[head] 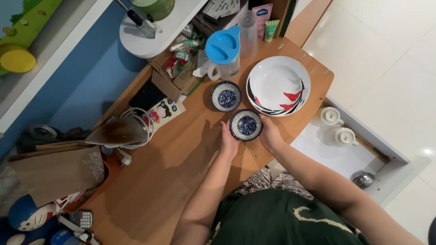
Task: Moving plates, mugs, and cutlery from a drawer and arranging them on a desk.
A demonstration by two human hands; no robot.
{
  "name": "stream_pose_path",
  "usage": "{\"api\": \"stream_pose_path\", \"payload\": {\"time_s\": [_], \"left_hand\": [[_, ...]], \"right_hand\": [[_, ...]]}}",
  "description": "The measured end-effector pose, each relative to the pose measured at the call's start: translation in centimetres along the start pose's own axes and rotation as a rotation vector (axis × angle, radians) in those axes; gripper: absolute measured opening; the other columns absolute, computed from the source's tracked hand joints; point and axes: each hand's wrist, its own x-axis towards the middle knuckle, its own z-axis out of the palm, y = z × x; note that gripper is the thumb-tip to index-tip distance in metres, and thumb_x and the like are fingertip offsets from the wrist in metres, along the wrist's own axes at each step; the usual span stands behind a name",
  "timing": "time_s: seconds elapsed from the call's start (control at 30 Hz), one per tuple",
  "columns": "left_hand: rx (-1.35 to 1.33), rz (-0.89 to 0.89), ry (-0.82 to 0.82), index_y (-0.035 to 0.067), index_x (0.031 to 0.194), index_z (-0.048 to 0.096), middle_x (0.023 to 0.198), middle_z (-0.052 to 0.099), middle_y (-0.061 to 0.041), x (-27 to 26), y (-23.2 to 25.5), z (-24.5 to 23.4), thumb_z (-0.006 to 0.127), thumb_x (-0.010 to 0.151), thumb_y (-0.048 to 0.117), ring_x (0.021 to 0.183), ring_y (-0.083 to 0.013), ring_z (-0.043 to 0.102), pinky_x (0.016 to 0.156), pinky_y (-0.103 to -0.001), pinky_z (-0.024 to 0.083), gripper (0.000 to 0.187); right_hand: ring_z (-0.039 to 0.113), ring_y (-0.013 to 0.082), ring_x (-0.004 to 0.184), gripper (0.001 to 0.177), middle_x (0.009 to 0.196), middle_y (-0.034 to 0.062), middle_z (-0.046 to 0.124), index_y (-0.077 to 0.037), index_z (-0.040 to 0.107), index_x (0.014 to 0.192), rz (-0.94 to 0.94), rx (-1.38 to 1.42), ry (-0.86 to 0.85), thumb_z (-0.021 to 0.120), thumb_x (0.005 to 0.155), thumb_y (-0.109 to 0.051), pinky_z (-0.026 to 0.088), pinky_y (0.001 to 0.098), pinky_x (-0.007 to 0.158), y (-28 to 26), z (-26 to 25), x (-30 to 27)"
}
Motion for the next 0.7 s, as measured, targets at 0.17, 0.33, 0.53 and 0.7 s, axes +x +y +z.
{"api": "stream_pose_path", "payload": {"time_s": [0.17, 0.33, 0.53, 0.7], "left_hand": [[-0.003, 0.040, -0.025, 0.014, 0.151, 0.045, 0.152, 0.053, -0.007, 0.7, -0.7, -0.2, 0.015, 0.107, 0.058, 0.142, -0.0238, 0.048, 0.117, -0.047, 0.037, 0.069], [-0.008, 0.113, -0.085, 0.013, 0.152, 0.043, 0.154, 0.051, -0.008, 1.0, -1.4, -0.7, 0.017, 0.108, 0.057, 0.144, -0.0243, 0.046, 0.120, -0.046, 0.035, 0.068], [-0.011, 0.126, -0.074, 0.014, 0.152, 0.043, 0.153, 0.051, -0.007, 1.2, -1.4, -0.6, 0.019, 0.107, 0.058, 0.144, -0.0229, 0.046, 0.120, -0.046, 0.035, 0.067], [-0.007, 0.167, -0.122, 0.015, 0.152, 0.042, 0.153, 0.051, -0.007, 1.3, -1.7, -0.6, 0.019, 0.108, 0.058, 0.144, -0.0234, 0.046, 0.120, -0.047, 0.035, 0.066]], "right_hand": [[0.055, 0.0223, 0.131, 0.040, 0.139, 0.0102, 0.061, -0.002, 0.054, 0.139, 0.043, 0.038, 0.078, 0.039, 0.106, -0.019, 0.039, 0.0393, 0.116, -0.3, 0.2, 0.2], [0.056, 0.0218, 0.128, 0.037, 0.135, 0.0096, 0.063, -0.002, 0.056, 0.136, 0.035, 0.004, 0.037, 0.040, 0.105, -0.016, 0.040, 0.0392, 0.114, -0.5, -0.2, 0.2], [0.059, 0.0211, 0.124, 0.035, 0.131, 0.0097, 0.064, -0.002, 0.056, 0.133, 0.087, 0.037, 0.053, 0.041, 0.105, -0.016, 0.044, 0.0385, 0.111, -0.2, -0.7, 0.9], [0.060, 0.0207, 0.120, 0.041, 0.130, 0.0087, 0.064, -0.004, 0.051, 0.141, 0.122, -0.052, 0.097, 0.045, 0.101, -0.013, 0.045, 0.0373, 0.106, -0.3, -0.3, 0.9]]}}
